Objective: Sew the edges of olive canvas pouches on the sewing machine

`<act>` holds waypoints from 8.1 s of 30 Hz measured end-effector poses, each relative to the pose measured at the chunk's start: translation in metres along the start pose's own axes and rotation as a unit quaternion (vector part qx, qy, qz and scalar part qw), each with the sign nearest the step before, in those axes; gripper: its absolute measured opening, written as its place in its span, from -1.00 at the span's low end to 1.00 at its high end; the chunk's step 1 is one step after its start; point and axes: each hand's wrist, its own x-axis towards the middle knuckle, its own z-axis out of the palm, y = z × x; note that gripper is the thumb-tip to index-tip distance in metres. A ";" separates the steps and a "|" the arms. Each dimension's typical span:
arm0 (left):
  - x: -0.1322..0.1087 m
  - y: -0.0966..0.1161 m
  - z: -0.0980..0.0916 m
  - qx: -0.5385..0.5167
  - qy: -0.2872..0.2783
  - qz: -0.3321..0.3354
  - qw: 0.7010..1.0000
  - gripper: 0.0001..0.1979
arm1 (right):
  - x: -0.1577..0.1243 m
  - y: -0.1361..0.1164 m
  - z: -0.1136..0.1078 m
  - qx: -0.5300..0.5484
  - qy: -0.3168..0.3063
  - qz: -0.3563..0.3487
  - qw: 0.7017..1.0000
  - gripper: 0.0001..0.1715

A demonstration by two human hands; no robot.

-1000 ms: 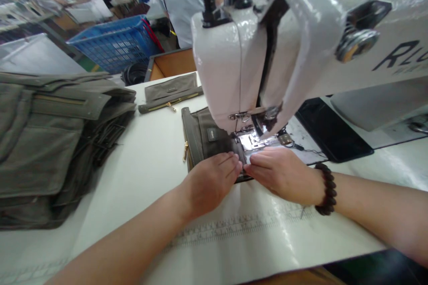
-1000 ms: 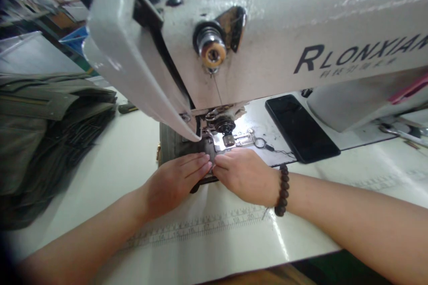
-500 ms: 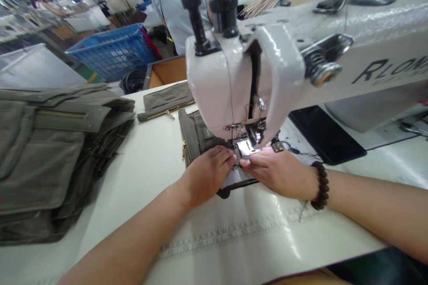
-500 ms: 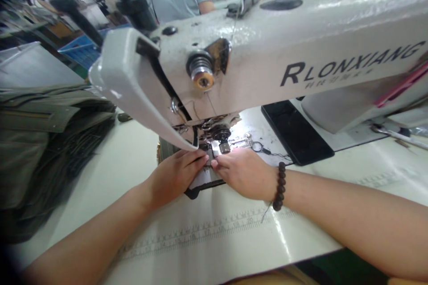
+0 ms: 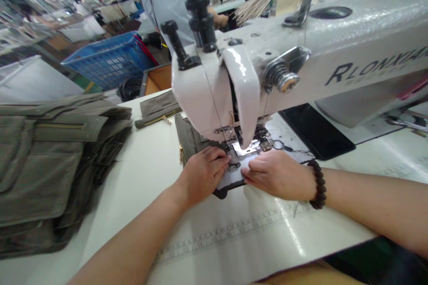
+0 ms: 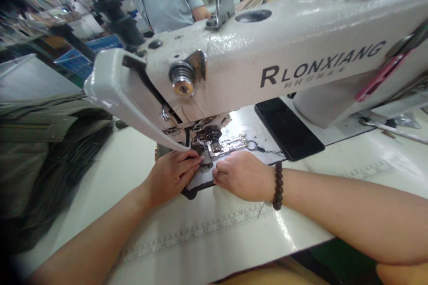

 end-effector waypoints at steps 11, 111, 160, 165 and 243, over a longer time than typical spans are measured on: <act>0.001 -0.003 -0.002 -0.064 -0.007 -0.071 0.995 -0.78 | 0.000 -0.002 0.000 0.001 0.030 0.013 0.999 -0.67; -0.006 -0.007 0.001 0.098 -0.082 0.050 0.991 -0.79 | 0.006 -0.001 -0.012 0.077 -0.117 0.135 0.981 -0.58; 0.003 -0.024 -0.029 0.090 -0.105 -0.190 0.972 -0.70 | 0.005 -0.002 -0.012 0.056 -0.106 0.121 0.985 -0.64; -0.011 0.018 -0.052 -0.005 -0.230 -0.198 0.953 -0.76 | 0.000 0.000 -0.010 0.053 -0.091 0.090 0.990 -0.68; -0.026 0.074 -0.006 0.002 -0.095 -0.067 0.993 -0.66 | -0.014 -0.007 -0.027 0.009 -0.103 -0.182 0.978 -0.76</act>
